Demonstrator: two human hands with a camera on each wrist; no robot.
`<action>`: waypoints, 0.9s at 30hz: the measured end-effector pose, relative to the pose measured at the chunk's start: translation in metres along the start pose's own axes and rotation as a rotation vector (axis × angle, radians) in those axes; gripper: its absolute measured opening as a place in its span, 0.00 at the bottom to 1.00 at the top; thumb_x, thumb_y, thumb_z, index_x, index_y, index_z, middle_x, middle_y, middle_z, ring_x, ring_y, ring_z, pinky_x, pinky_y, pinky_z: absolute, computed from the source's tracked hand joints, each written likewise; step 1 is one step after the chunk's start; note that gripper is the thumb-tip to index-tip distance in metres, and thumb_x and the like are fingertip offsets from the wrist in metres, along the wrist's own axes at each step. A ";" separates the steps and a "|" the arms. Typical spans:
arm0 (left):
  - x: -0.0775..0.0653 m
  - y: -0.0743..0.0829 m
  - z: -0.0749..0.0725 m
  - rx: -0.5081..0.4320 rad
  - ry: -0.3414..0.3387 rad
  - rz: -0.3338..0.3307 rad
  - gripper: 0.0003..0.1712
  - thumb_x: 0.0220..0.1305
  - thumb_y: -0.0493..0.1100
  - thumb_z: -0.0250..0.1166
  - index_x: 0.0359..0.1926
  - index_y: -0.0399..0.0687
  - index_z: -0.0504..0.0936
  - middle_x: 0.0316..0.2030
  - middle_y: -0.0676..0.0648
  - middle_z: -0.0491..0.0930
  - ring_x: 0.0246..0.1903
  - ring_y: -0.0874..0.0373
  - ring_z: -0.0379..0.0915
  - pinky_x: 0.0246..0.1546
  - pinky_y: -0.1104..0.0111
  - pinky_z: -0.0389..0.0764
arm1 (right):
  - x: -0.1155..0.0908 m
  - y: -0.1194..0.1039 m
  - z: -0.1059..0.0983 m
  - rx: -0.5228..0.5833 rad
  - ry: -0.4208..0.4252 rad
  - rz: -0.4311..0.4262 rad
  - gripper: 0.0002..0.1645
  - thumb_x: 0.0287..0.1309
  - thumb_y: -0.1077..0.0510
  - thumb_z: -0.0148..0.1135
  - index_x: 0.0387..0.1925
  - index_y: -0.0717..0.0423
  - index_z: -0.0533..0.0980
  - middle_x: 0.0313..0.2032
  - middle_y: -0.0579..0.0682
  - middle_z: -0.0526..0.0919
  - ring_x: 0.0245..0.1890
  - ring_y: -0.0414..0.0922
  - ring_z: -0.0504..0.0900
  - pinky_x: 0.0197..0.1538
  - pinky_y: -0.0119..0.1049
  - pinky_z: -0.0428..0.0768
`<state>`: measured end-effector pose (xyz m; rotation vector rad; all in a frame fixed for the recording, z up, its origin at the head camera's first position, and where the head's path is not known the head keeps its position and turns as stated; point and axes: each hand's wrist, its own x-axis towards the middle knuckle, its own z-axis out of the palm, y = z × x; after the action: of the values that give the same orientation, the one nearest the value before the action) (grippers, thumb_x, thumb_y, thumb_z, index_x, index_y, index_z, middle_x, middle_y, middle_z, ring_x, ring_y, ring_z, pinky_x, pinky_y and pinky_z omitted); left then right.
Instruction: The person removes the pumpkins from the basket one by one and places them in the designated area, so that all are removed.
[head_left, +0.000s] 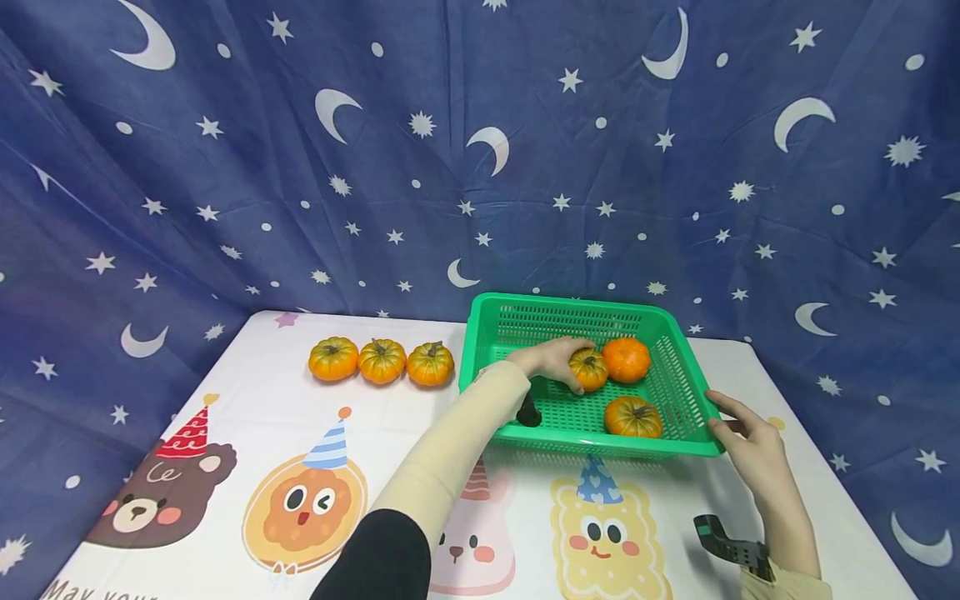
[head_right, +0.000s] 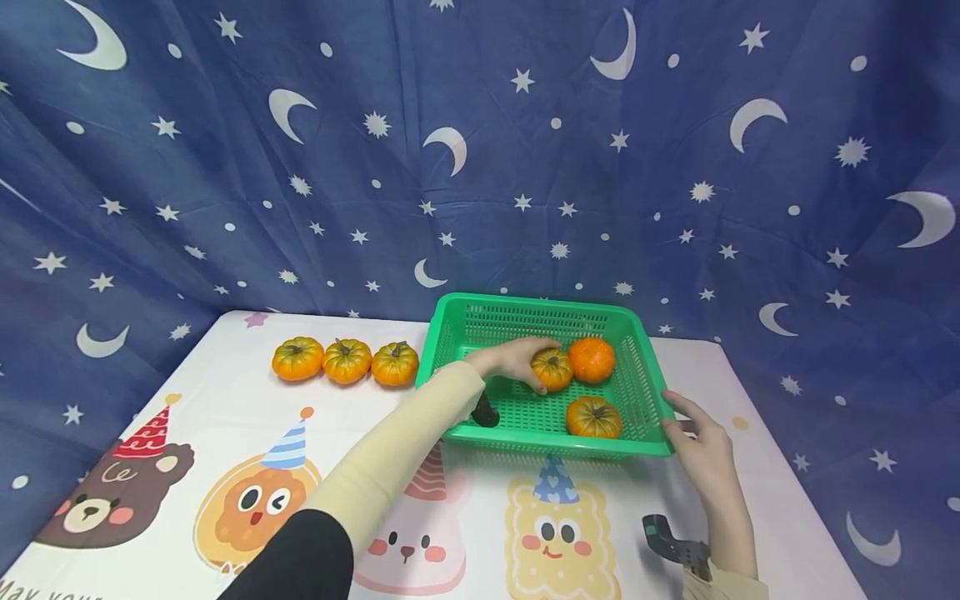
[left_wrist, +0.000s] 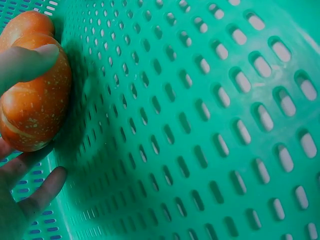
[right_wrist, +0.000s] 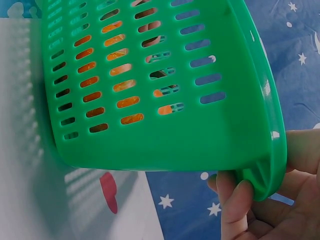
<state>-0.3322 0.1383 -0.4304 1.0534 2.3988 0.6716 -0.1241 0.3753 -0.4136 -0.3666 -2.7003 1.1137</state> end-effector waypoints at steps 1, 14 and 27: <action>0.000 0.000 0.000 -0.001 0.000 0.001 0.51 0.52 0.47 0.74 0.73 0.54 0.56 0.70 0.48 0.61 0.65 0.53 0.62 0.59 0.62 0.73 | 0.000 0.000 0.000 0.002 -0.001 0.000 0.28 0.69 0.55 0.48 0.68 0.60 0.64 0.54 0.66 0.75 0.33 0.19 0.66 0.33 0.24 0.69; 0.001 -0.002 -0.002 0.048 0.003 0.014 0.48 0.53 0.48 0.72 0.72 0.51 0.59 0.67 0.47 0.65 0.63 0.53 0.65 0.58 0.63 0.73 | 0.000 -0.001 0.000 0.012 0.007 -0.008 0.28 0.69 0.55 0.48 0.68 0.59 0.65 0.54 0.65 0.76 0.34 0.19 0.67 0.32 0.24 0.70; -0.005 0.003 -0.007 0.105 0.062 -0.071 0.47 0.51 0.53 0.72 0.71 0.57 0.61 0.62 0.49 0.68 0.53 0.56 0.70 0.49 0.62 0.76 | -0.002 -0.002 0.001 0.011 0.003 0.011 0.28 0.69 0.55 0.47 0.68 0.59 0.64 0.53 0.66 0.76 0.33 0.19 0.67 0.33 0.25 0.69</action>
<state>-0.3312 0.1343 -0.4224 0.9965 2.5358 0.5673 -0.1229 0.3728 -0.4124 -0.3814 -2.6917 1.1299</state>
